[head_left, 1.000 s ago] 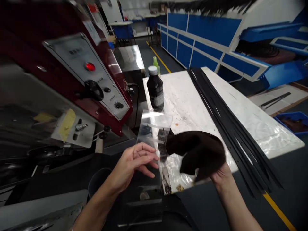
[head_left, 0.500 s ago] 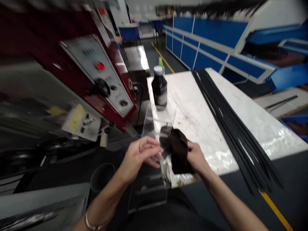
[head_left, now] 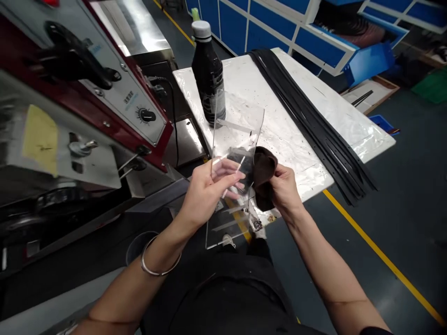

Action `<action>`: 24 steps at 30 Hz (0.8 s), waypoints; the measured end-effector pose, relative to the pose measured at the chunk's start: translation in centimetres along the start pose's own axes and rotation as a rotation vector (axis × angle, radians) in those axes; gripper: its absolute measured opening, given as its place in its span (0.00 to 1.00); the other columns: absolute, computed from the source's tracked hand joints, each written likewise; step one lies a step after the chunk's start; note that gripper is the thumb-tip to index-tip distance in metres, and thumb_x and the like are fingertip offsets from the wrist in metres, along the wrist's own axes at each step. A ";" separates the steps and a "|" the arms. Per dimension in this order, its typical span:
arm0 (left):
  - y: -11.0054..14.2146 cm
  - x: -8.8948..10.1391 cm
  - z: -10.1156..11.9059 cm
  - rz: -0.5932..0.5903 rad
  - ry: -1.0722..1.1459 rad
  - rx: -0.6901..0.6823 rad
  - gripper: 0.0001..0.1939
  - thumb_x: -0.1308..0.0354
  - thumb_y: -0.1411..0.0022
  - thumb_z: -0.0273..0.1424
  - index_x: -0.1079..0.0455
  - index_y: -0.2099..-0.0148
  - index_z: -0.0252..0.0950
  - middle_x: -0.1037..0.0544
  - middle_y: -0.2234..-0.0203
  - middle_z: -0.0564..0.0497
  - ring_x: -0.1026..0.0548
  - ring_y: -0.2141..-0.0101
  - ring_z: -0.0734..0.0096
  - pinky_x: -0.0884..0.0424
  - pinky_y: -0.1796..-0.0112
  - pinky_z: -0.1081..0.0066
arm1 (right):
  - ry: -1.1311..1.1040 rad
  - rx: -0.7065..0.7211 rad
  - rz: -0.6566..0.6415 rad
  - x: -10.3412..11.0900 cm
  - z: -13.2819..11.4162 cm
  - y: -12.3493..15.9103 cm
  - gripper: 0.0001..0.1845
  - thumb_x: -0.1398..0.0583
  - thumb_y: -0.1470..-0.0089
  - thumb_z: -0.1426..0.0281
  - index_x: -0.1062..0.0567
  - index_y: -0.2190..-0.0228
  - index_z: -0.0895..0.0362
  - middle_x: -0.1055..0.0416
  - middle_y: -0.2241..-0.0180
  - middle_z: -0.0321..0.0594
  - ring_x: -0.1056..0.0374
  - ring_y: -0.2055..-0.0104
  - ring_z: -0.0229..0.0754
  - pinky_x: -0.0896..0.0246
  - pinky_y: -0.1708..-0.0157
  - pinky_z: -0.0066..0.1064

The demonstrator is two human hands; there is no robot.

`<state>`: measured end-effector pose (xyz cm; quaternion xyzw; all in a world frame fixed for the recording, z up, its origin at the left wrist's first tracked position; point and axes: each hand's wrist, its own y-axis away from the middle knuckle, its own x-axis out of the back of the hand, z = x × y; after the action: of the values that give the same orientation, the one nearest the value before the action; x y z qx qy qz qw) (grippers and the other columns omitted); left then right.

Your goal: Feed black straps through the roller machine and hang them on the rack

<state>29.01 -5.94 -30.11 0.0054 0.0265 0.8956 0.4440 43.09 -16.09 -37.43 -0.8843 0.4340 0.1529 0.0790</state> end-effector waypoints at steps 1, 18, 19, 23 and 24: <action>0.3 0.3 0.0 0.001 -0.006 -0.018 0.12 0.36 0.44 0.32 0.29 0.59 0.32 0.22 0.68 0.48 0.19 0.70 0.63 0.18 0.75 0.67 | -0.026 0.010 0.048 -0.1 0.2 -0.3 0.13 0.28 0.62 0.62 0.22 0.79 0.58 0.27 0.80 0.32 0.36 0.78 0.33 0.39 0.76 0.25; -0.4 2.9 1.2 -0.056 0.065 0.144 0.13 0.39 0.43 0.34 0.31 0.58 0.32 0.21 0.66 0.44 0.21 0.69 0.62 0.19 0.74 0.65 | -0.275 -0.339 -0.162 1.0 -0.6 0.8 0.15 0.32 0.52 0.58 0.18 0.69 0.57 0.21 0.68 0.40 0.30 0.68 0.39 0.35 0.66 0.28; -0.4 2.6 1.3 -0.047 0.059 0.140 0.13 0.39 0.43 0.34 0.31 0.58 0.32 0.21 0.66 0.44 0.21 0.69 0.62 0.20 0.74 0.65 | -0.253 -0.341 -0.207 0.9 -0.7 0.5 0.15 0.31 0.52 0.58 0.19 0.71 0.59 0.22 0.71 0.39 0.32 0.71 0.37 0.36 0.69 0.26; -0.5 1.6 1.3 0.015 0.028 0.151 0.13 0.38 0.44 0.35 0.31 0.59 0.33 0.21 0.67 0.45 0.22 0.70 0.63 0.20 0.76 0.67 | -0.124 -0.303 -0.298 0.3 -0.8 -1.0 0.15 0.29 0.57 0.61 0.23 0.80 0.60 0.31 0.81 0.33 0.42 0.79 0.31 0.46 0.78 0.22; -0.5 1.4 1.2 0.035 0.020 0.154 0.14 0.37 0.44 0.35 0.31 0.59 0.33 0.21 0.68 0.45 0.22 0.70 0.63 0.21 0.76 0.67 | -0.080 -0.284 -0.324 0.1 -0.9 -1.3 0.16 0.29 0.57 0.61 0.24 0.80 0.60 0.32 0.82 0.33 0.42 0.79 0.32 0.47 0.79 0.23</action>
<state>28.62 -4.47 -28.96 0.0312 0.0997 0.8984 0.4265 44.35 -15.65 -36.64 -0.9379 0.2570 0.2328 -0.0056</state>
